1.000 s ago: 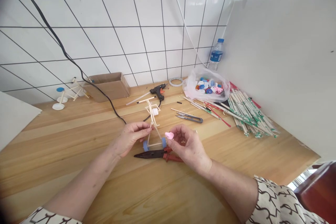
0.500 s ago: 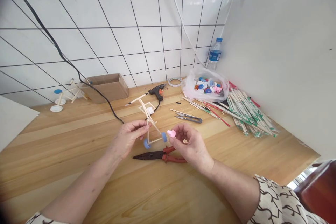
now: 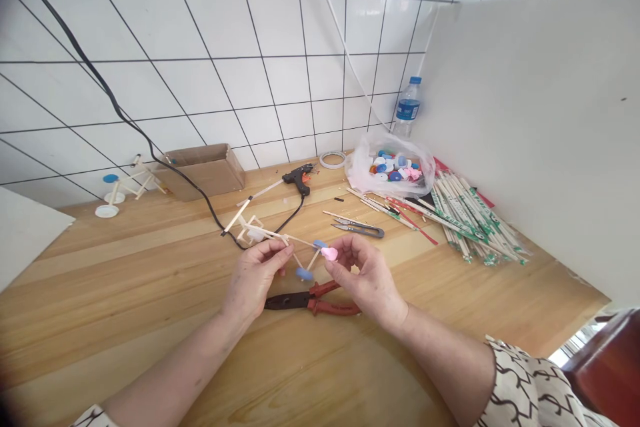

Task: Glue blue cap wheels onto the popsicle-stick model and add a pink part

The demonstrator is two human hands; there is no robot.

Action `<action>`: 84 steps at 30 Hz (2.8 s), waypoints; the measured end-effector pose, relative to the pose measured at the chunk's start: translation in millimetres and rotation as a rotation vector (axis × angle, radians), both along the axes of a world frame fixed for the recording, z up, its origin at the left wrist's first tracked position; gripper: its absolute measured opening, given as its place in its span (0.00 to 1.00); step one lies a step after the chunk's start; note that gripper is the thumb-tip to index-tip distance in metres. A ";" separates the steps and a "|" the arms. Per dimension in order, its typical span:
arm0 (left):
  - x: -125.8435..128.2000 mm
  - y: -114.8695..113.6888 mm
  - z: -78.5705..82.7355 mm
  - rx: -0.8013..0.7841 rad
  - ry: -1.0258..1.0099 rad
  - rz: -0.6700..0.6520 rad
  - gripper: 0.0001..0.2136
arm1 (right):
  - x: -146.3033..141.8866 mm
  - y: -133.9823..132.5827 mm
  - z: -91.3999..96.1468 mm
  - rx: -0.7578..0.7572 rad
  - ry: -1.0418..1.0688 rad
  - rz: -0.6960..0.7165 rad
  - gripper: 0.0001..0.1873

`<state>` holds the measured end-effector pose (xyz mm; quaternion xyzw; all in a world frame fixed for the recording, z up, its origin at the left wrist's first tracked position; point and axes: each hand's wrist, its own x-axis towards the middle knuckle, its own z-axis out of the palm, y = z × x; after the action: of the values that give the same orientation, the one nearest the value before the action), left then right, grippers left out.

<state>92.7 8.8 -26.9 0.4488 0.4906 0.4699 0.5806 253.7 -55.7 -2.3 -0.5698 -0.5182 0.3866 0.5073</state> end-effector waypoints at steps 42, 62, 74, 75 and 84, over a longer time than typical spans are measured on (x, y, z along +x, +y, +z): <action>-7.9 15.3 -2.5 -0.118 -0.397 -0.050 0.09 | -23.5 56.4 -0.4 0.080 -0.039 0.070 0.15; -7.5 2.0 8.2 -0.038 -0.380 -0.063 0.07 | -31.2 43.5 5.4 0.192 -0.249 0.071 0.11; -7.1 -3.7 14.0 -0.041 -0.399 -0.068 0.07 | -33.1 37.0 7.2 0.332 -0.450 0.103 0.07; -7.1 -4.0 14.2 -0.042 -0.399 -0.068 0.07 | -33.1 37.0 7.2 0.350 -0.471 0.099 0.06; -7.0 -5.6 15.9 -0.049 -0.406 -0.051 0.06 | -33.0 35.2 9.9 0.455 -0.614 0.109 0.06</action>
<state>85.6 3.1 -11.0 0.3429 0.3630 0.5239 0.6900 220.8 -20.5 7.6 -0.5034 -0.7482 0.0994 0.4205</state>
